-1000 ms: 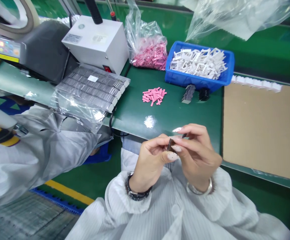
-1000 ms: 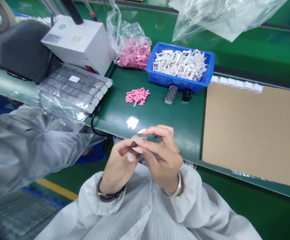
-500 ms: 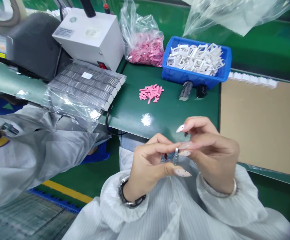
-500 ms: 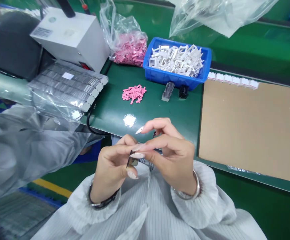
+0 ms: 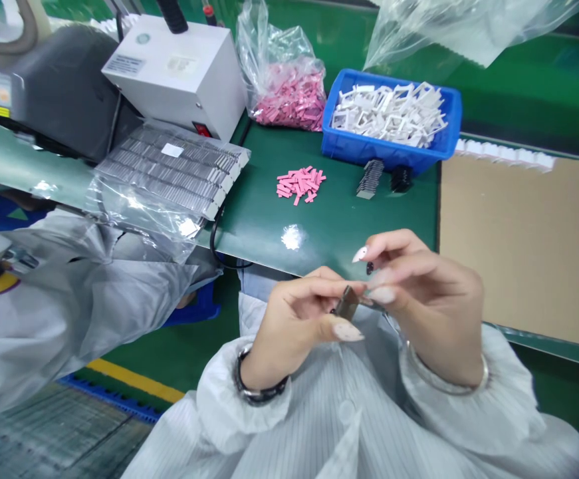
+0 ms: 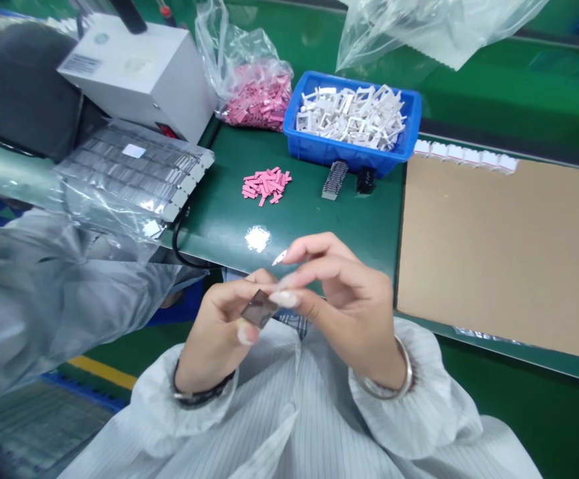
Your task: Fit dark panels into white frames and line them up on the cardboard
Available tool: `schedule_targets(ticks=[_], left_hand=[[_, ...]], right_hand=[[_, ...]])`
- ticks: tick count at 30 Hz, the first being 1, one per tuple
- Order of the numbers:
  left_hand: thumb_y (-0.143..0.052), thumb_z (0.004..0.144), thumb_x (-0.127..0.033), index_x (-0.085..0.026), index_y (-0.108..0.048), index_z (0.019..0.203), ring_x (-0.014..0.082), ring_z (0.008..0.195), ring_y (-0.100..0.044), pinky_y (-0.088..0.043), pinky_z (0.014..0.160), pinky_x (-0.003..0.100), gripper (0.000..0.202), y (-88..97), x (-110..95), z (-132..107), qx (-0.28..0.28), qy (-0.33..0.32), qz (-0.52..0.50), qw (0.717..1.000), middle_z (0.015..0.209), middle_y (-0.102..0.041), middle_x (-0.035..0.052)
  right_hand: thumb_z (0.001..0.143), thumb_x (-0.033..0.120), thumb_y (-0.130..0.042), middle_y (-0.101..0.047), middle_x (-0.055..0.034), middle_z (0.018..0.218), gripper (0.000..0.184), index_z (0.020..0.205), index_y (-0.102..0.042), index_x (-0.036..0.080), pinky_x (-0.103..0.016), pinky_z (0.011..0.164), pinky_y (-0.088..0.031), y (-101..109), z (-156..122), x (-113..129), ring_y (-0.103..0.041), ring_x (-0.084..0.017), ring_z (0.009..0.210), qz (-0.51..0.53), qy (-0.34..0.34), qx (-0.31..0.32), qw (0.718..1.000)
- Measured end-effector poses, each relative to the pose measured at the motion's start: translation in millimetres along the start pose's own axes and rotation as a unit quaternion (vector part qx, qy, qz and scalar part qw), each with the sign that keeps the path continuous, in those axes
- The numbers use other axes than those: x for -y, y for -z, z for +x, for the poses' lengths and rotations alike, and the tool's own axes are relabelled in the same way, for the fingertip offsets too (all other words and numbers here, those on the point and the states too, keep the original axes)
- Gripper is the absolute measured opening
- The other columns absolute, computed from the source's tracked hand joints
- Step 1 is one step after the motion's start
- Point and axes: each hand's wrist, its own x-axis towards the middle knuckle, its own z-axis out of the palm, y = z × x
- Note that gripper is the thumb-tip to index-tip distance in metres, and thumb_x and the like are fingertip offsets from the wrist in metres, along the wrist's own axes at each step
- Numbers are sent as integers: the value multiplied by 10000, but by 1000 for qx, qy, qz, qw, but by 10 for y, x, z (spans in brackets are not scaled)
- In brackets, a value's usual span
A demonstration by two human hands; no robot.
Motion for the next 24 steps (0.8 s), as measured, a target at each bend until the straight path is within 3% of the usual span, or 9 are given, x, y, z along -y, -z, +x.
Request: schedule_targets(ticks=[3, 5, 8, 12, 17, 24], left_hand=[[-760, 696, -463, -208, -755, 839, 108, 680, -533, -380, 605, 235, 292, 56, -36, 10, 69, 122, -99, 985, 742, -634, 32], [-754, 676, -515, -186, -739, 821, 114, 665, -533, -359, 583, 237, 360, 82, -49, 18, 100, 185, -145, 967, 757, -645, 53], [-773, 608, -568, -163, -721, 776, 111, 646, -507, -347, 567, 238, 441, 88, -47, 26, 116, 238, -172, 949, 784, -649, 73], [-753, 615, -596, -154, -722, 803, 92, 582, -444, -322, 547, 238, 482, 60, -33, 17, 136, 251, -174, 942, 708, -616, 56], [-721, 670, -580, -166, -723, 799, 74, 529, -389, -292, 542, 242, 433, 29, -29, 0, 149, 237, -174, 944, 654, -577, 26], [-720, 677, -578, -158, -740, 859, 84, 573, -414, -291, 548, 235, 458, 11, -18, -3, 146, 248, -185, 940, 670, -572, 33]], right_hand=[[811, 155, -686, -640, -14, 875, 64, 829, -705, 214, -242, 624, -555, 98, 76, 69, -632, -104, 732, 100, -144, 71, 982], [808, 163, -686, -624, -7, 834, 35, 791, -682, 193, -224, 538, -540, 151, 135, 110, -617, -85, 626, 165, -235, 132, 949], [783, 138, -696, -593, 15, 763, 94, 754, -614, 177, -211, 485, -519, 168, 205, 146, -605, -80, 565, 231, -309, 179, 905], [768, 98, -688, -555, 42, 707, 191, 722, -518, 171, -163, 432, -466, 129, 235, 147, -547, -42, 494, 268, -328, 187, 886], [779, 113, -675, -536, 41, 697, 208, 709, -489, 172, -150, 372, -404, 140, 224, 130, -498, -31, 446, 263, -313, 200, 890], [796, 133, -667, -544, 44, 710, 204, 724, -480, 176, -140, 366, -407, 175, 219, 107, -498, -23, 429, 263, -299, 212, 892]])
